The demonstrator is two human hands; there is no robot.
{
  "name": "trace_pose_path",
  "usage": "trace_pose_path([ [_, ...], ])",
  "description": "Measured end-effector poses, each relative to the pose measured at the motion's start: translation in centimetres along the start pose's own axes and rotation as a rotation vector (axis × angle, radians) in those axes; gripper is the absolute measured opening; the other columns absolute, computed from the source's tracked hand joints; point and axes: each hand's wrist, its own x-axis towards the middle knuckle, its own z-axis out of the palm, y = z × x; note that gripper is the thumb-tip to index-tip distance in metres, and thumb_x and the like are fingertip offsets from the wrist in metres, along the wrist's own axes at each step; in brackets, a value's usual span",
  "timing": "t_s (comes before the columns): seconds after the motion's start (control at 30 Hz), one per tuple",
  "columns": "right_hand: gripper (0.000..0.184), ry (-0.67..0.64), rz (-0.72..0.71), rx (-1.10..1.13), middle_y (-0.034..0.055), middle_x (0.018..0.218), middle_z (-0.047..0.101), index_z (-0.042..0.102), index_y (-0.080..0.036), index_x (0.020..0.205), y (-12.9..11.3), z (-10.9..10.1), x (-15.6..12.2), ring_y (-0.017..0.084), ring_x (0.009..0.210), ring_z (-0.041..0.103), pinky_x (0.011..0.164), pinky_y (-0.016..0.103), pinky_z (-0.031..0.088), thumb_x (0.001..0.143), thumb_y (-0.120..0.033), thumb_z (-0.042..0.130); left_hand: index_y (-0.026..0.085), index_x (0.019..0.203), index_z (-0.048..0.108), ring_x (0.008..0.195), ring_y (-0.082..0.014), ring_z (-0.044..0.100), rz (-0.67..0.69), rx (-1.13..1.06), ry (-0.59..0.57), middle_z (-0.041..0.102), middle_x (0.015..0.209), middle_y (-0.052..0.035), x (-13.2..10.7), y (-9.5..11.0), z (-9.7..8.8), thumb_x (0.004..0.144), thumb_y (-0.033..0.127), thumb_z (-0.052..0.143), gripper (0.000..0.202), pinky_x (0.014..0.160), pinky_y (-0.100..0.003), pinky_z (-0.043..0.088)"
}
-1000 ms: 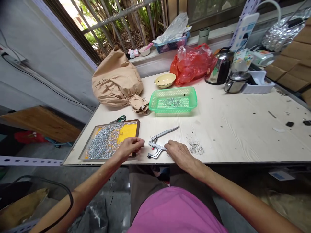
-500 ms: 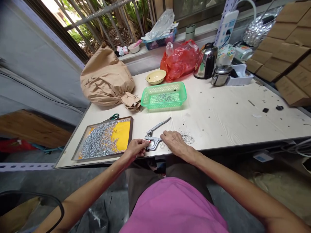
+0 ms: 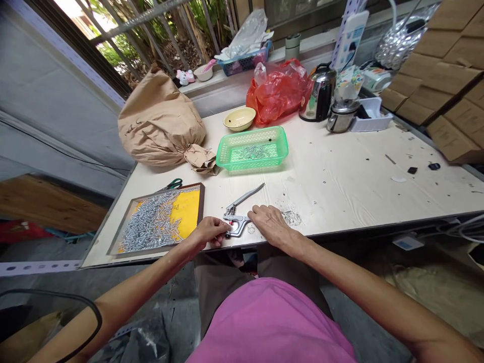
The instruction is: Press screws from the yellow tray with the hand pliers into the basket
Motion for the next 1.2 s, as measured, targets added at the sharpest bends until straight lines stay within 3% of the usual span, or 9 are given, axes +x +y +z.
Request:
trace_pose_path([
  [0.1, 0.020, 0.046, -0.006, 0.027, 0.0111, 0.112, 0.058, 0.061, -0.020, 0.104, 0.4, -0.8, 0.3, 0.025, 0.101, 0.051, 0.078, 0.034, 0.039, 0.090, -0.031, 0.051, 0.014, 0.062, 0.058, 0.032, -0.0067, 0.043, -0.010, -0.019, 0.005, 0.048, 0.038, 0.0057, 0.0, -0.2, 0.1, 0.078, 0.030, 0.063, 0.023, 0.039, -0.018, 0.036],
  [0.2, 0.063, 0.079, -0.005, 0.053, 0.0172, 0.141, 0.039, 0.048, -0.019, 0.130, 1.1, -1.6, 1.2, 0.032, 0.122, 0.039, 0.091, 0.041, 0.037, 0.077, -0.047, 0.067, 0.014, 0.063, 0.059, 0.034, -0.0060, 0.043, -0.023, -0.034, 0.022, 0.049, 0.039, 0.0054, -0.1, -0.3, 0.2, 0.075, 0.035, 0.067, 0.026, 0.039, -0.017, 0.035],
  [0.3, 0.084, -0.009, -0.004, 0.043, 0.0195, 0.143, 0.036, 0.041, -0.017, 0.136, 1.8, -2.1, 2.6, 0.036, 0.125, 0.035, 0.093, 0.045, 0.035, 0.067, -0.053, 0.074, 0.013, 0.064, 0.060, 0.035, -0.0056, 0.043, -0.030, -0.046, 0.037, 0.049, 0.040, 0.0054, -0.2, -0.4, 0.4, 0.074, 0.036, 0.069, 0.026, 0.040, -0.017, 0.035],
  [0.53, 0.086, -0.058, -0.029, 0.026, 0.0172, 0.118, 0.052, 0.051, -0.012, 0.123, 2.7, -2.0, 4.4, 0.033, 0.106, 0.044, 0.085, 0.042, 0.035, 0.057, -0.063, 0.074, 0.014, 0.065, 0.058, 0.034, -0.0073, 0.042, -0.016, -0.071, 0.025, 0.048, 0.040, 0.0054, -0.1, -0.5, 0.4, 0.077, 0.033, 0.065, 0.023, 0.039, -0.020, 0.036],
  [0.8, 0.058, -0.091, 0.010, 0.056, 0.0145, 0.109, 0.054, 0.060, -0.013, 0.108, 2.3, -2.3, 4.0, 0.029, 0.102, 0.046, 0.082, 0.038, 0.034, 0.067, -0.051, 0.075, 0.015, 0.068, 0.060, 0.040, -0.0102, 0.047, 0.011, 0.011, 0.059, 0.051, 0.045, 0.0033, -0.4, -0.9, 0.4, 0.078, 0.046, 0.062, 0.032, 0.045, -0.023, 0.039],
  [0.87, 0.053, -0.081, 0.012, 0.061, 0.0141, 0.108, 0.055, 0.060, -0.013, 0.107, 2.1, -2.3, 3.9, 0.028, 0.101, 0.047, 0.081, 0.036, 0.034, 0.070, -0.049, 0.074, 0.015, 0.069, 0.062, 0.050, -0.0128, 0.053, 0.131, 0.168, 0.182, 0.057, 0.055, -0.0005, -0.9, -0.8, 0.4, 0.082, 0.044, 0.057, 0.032, 0.052, -0.024, 0.042],
  [1.0, 0.050, -0.055, 0.010, 0.051, 0.0134, 0.106, 0.055, 0.060, -0.013, 0.106, 1.9, -1.9, 3.6, 0.027, 0.100, 0.047, 0.080, 0.036, 0.035, 0.072, -0.048, 0.073, 0.016, 0.091, 0.066, 0.090, -0.0206, 0.058, 0.554, 0.569, 0.411, 0.064, 0.094, -0.0079, -1.4, 0.4, 1.1, 0.085, 0.037, 0.057, 0.024, 0.078, -0.031, 0.046],
  [1.1, 0.054, -0.053, -0.005, 0.033, 0.0144, 0.107, 0.055, 0.059, -0.012, 0.109, 1.9, -1.6, 3.5, 0.029, 0.101, 0.047, 0.081, 0.037, 0.037, 0.072, -0.049, 0.072, 0.016, 0.112, 0.059, 0.112, -0.0263, 0.048, 0.770, 0.771, 0.333, 0.058, 0.119, -0.0110, -0.5, 1.8, 2.0, 0.079, 0.035, 0.065, 0.038, 0.092, -0.038, 0.043],
  [1.2, 0.061, -0.086, -0.043, 0.025, 0.0156, 0.111, 0.055, 0.056, -0.012, 0.115, 2.2, -1.7, 3.4, 0.029, 0.102, 0.048, 0.080, 0.037, 0.039, 0.070, -0.050, 0.073, 0.015, 0.123, 0.050, 0.115, -0.0270, 0.046, 0.837, 0.872, 0.214, 0.053, 0.127, -0.0135, 0.9, 3.2, 2.4, 0.078, 0.033, 0.066, 0.052, 0.096, -0.041, 0.042],
])
